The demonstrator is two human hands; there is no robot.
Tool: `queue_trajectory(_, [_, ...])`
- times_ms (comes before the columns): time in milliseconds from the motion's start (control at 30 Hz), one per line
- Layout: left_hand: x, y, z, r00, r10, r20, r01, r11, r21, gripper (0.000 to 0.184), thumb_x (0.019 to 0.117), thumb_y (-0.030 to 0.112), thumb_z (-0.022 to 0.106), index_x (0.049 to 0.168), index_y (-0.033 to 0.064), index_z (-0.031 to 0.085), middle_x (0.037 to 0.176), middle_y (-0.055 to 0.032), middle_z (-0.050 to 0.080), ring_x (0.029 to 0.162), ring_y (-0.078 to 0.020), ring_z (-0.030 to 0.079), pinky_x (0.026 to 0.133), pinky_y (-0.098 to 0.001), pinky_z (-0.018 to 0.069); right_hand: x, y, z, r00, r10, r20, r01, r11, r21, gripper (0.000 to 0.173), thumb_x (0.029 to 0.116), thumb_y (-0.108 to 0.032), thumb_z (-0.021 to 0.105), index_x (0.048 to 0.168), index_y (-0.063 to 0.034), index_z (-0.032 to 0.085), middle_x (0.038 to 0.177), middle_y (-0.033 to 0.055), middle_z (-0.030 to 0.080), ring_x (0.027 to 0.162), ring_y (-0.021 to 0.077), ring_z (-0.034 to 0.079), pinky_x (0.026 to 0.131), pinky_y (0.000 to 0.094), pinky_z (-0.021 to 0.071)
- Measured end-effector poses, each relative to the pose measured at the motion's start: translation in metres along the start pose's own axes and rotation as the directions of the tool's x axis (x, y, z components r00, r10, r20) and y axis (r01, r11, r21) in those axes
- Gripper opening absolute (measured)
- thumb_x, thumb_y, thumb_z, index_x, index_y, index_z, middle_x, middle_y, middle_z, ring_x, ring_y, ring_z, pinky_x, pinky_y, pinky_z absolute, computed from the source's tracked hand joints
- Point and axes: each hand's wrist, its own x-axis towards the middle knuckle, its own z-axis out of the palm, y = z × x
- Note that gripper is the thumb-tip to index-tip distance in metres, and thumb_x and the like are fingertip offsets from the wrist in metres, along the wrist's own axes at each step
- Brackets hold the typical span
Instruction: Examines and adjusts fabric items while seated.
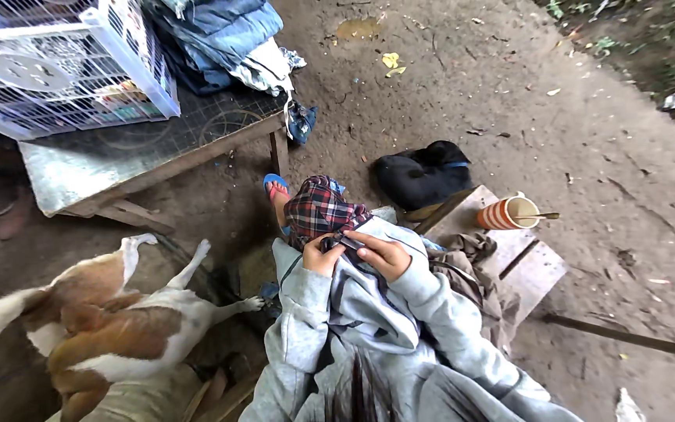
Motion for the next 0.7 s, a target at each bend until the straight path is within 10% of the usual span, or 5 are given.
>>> queue_trajectory(167, [-0.001, 0.001, -0.001, 0.999, -0.043, -0.013, 0.041, 0.993, -0.106, 0.012, 0.0844, -0.013, 0.064, 0.091, -0.004, 0.067, 0.078, 0.0029, 0.069, 0.073, 0.0026, 0.064, 0.074, -0.0184, 0.0552, -0.008, -0.003, 0.002, 0.998, 0.043, -0.046, -0.052, 0.973, -0.224, 0.046, 0.1024, -0.029, 0.055, 0.142, -0.0055, 0.06, 0.101, 0.023, 0.074, 0.068, 0.0352, 0.07, 0.063, 0.0534, 0.0567])
queue_trajectory(400, [0.0, -0.001, 0.0, 1.0, -0.024, -0.011, 0.023, 0.995, -0.099, 0.014, 0.0826, -0.015, 0.065, 0.089, -0.0031, 0.068, 0.077, 0.0032, 0.069, 0.073, 0.0027, 0.065, 0.074, -0.0179, 0.0552, 0.0, -0.008, 0.005, 0.999, 0.013, -0.047, -0.024, 0.97, -0.241, 0.041, 0.1034, -0.025, 0.054, 0.139, -0.0081, 0.064, 0.108, 0.0237, 0.073, 0.081, 0.0401, 0.073, 0.069, 0.0558, 0.0585])
queue_trajectory(500, [0.0, -0.004, -0.001, 1.0, 0.006, -0.004, -0.006, 0.995, -0.101, 0.012, 0.0821, -0.013, 0.065, 0.088, -0.0031, 0.068, 0.077, 0.0029, 0.069, 0.073, 0.0021, 0.065, 0.074, -0.019, 0.0556, 0.004, -0.003, 0.003, 1.0, 0.015, -0.02, -0.015, 0.999, -0.031, 0.04, 0.1064, -0.022, 0.046, 0.135, -0.0003, 0.065, 0.113, 0.0162, 0.075, 0.084, 0.0188, 0.072, 0.079, 0.0354, 0.0578])
queue_trajectory(567, [0.0, -0.004, 0.0, 1.0, 0.01, -0.002, -0.01, 0.996, -0.086, 0.011, 0.0819, -0.011, 0.066, 0.086, -0.0009, 0.068, 0.075, 0.0045, 0.068, 0.071, 0.0023, 0.064, 0.073, -0.0191, 0.0552, 0.007, -0.005, -0.001, 0.993, 0.114, 0.033, -0.118, 0.979, 0.165, 0.042, 0.106, -0.021, 0.043, 0.135, 0.004, 0.062, 0.087, 0.0046, 0.069, 0.066, 0.0018, 0.054, 0.066, 0.0214, 0.0483])
queue_trajectory(700, [0.0, -0.002, 0.001, 1.0, -0.014, -0.016, 0.013, 0.996, -0.089, 0.009, 0.0832, -0.01, 0.069, 0.087, -0.0021, 0.068, 0.075, 0.0026, 0.07, 0.073, 0.001, 0.066, 0.074, -0.0203, 0.0565, 0.01, -0.007, -0.007, 0.977, 0.183, 0.111, -0.209, 0.931, 0.3, 0.043, 0.1052, -0.02, 0.043, 0.137, 0.0053, 0.058, 0.071, -0.0074, 0.058, 0.059, -0.0046, 0.046, 0.06, 0.0168, 0.0427])
